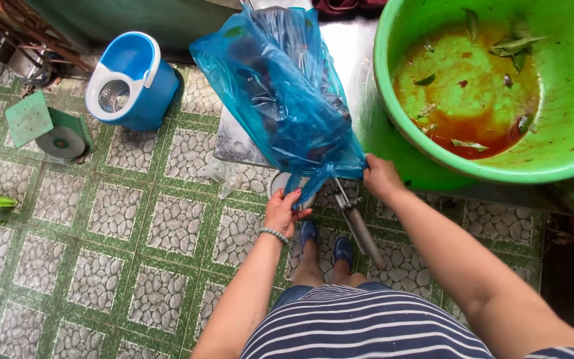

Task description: The person prepares marinated chicken by sliding chicken pieces onto a long metal skewer, then places the skewer into a blue plastic bag and ties it shut.

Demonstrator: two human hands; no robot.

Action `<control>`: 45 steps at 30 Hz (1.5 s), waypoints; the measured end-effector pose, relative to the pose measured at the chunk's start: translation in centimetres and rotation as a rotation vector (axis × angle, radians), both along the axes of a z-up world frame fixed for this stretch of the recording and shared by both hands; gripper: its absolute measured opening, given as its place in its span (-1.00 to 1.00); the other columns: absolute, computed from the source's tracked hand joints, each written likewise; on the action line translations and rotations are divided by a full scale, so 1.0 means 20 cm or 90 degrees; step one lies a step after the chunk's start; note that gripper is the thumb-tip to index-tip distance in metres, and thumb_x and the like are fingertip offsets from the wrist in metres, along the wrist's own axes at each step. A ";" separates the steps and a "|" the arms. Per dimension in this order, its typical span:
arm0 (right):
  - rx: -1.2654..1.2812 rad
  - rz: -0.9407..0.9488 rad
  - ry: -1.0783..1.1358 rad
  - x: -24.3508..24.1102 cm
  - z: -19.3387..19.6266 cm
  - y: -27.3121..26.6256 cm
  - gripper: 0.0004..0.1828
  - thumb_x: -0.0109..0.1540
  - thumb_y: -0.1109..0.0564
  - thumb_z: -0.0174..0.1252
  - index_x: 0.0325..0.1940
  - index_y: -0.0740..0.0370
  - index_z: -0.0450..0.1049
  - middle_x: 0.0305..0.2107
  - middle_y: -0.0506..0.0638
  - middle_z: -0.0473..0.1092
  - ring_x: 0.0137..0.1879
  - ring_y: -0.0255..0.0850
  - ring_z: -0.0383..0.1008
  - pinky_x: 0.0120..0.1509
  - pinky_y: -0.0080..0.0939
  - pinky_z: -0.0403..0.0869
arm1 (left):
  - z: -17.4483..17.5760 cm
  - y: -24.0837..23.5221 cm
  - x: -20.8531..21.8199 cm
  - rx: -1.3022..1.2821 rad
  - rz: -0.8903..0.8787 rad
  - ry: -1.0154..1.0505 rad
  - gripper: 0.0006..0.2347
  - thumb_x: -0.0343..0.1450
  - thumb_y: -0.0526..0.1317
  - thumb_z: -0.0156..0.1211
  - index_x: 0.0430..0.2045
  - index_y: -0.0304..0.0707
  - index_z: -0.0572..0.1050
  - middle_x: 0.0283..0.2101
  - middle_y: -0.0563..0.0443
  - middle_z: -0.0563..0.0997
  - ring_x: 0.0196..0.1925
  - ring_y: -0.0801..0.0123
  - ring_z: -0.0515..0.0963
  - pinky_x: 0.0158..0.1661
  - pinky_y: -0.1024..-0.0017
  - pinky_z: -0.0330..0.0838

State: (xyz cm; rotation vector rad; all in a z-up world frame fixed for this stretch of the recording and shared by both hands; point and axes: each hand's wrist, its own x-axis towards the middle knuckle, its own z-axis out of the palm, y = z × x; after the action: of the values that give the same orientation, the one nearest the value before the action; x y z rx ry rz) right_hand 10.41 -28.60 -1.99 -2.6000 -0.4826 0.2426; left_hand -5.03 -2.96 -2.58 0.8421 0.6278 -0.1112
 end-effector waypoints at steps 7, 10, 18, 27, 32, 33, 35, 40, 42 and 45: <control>0.529 -0.278 0.492 0.01 -0.21 0.12 -0.71 0.30 0.33 -0.07 0.02 0.23 0.51 -0.29 0.01 0.56 -0.38 -0.26 0.60 -0.36 -0.24 0.60 | -0.33 -0.08 0.21 0.001 0.022 0.134 -0.76 0.37 -0.28 0.31 -0.14 -0.36 0.49 -0.30 -0.06 0.54 -0.42 0.32 0.55 -0.43 0.29 0.70; 0.513 -0.307 0.566 0.03 -0.22 0.18 -0.67 0.27 0.35 -0.01 0.03 0.23 0.57 -0.27 0.10 0.55 -0.47 -0.25 0.49 -0.48 -0.23 0.45 | -0.41 -0.11 0.26 0.076 -0.030 0.118 -0.73 0.34 -0.28 0.29 -0.09 -0.37 0.53 -0.29 -0.05 0.61 -0.45 0.34 0.57 -0.48 0.35 0.65; 0.266 0.187 0.337 0.14 -0.08 0.31 -0.61 0.17 0.18 0.29 0.09 0.27 0.56 0.01 0.05 0.54 0.12 -0.23 0.48 0.23 -0.14 0.44 | -0.32 -0.07 0.28 0.115 -0.098 0.082 -0.71 0.35 -0.34 0.27 -0.06 -0.43 0.54 -0.19 -0.12 0.69 -0.40 0.19 0.69 -0.44 0.35 0.65; 0.366 0.076 0.436 0.18 -0.03 0.26 -0.48 0.04 0.25 0.35 0.10 0.28 0.53 -0.04 0.01 0.55 0.02 -0.25 0.48 0.08 -0.19 0.50 | -0.31 -0.02 0.31 0.092 -0.087 0.054 -0.68 0.36 -0.43 0.18 0.01 -0.50 0.46 -0.06 -0.19 0.65 -0.17 0.09 0.71 -0.34 0.26 0.70; 0.284 -0.037 0.548 0.15 -0.08 0.11 -0.81 0.18 0.29 0.22 -0.13 0.29 0.64 -0.36 -0.06 0.54 -0.30 -0.28 0.47 -0.23 -0.22 0.48 | -0.26 -0.09 0.30 -0.013 -0.075 0.041 -0.71 0.38 -0.41 0.17 -0.01 -0.48 0.45 -0.04 -0.21 0.64 -0.14 0.11 0.71 -0.25 0.22 0.71; 0.298 -0.066 0.577 0.14 -0.12 0.09 -0.85 0.22 0.29 0.17 -0.21 0.29 0.64 -0.45 -0.08 0.53 -0.38 -0.30 0.47 -0.28 -0.25 0.46 | -0.25 -0.11 0.30 -0.042 -0.071 0.040 -0.72 0.38 -0.39 0.18 -0.02 -0.45 0.45 -0.05 -0.20 0.64 -0.15 0.12 0.71 -0.24 0.22 0.70; 0.306 -0.064 0.567 0.08 -0.11 0.10 -0.84 0.22 0.31 0.15 -0.21 0.27 0.64 -0.46 -0.11 0.53 -0.40 -0.32 0.47 -0.29 -0.26 0.47 | -0.27 -0.18 0.32 -0.002 -0.081 0.062 -0.72 0.37 -0.37 0.20 -0.05 -0.46 0.48 -0.08 -0.18 0.63 -0.19 0.15 0.67 -0.29 0.23 0.64; 0.363 -0.161 0.501 0.05 0.02 0.11 -0.84 0.20 0.31 0.18 -0.16 0.25 0.60 -0.46 -0.12 0.50 -0.44 -0.29 0.39 -0.35 -0.21 0.38 | -0.54 -0.23 0.35 0.120 -0.095 0.046 -0.72 0.31 -0.36 0.29 -0.10 -0.46 0.55 -0.09 -0.06 0.62 -0.19 0.28 0.60 -0.25 0.32 0.51; 0.353 -0.109 0.416 0.00 0.12 0.05 -0.62 0.23 0.24 0.13 0.14 0.23 0.48 -0.22 -0.06 0.51 -0.21 -0.35 0.43 -0.12 -0.24 0.45 | -0.51 -0.22 0.35 0.078 -0.092 0.046 -0.71 0.29 -0.40 0.31 -0.12 -0.48 0.55 -0.09 -0.04 0.63 -0.13 0.27 0.59 -0.14 0.32 0.50; 0.521 -0.280 0.448 -0.25 0.40 -0.14 -0.55 0.38 0.00 0.06 0.33 0.18 0.35 0.03 -0.08 0.45 0.01 -0.36 0.45 0.04 -0.27 0.46 | -0.29 -0.19 0.36 -0.064 -0.063 0.080 -0.73 0.28 -0.43 0.25 -0.14 -0.42 0.54 -0.12 -0.04 0.63 -0.13 0.20 0.59 -0.14 0.23 0.49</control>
State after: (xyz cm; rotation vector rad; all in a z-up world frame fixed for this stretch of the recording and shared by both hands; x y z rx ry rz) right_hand 5.41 -31.39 5.93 -1.6101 0.2176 0.6181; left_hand 2.20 -6.83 -8.46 0.7729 0.6920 -0.2852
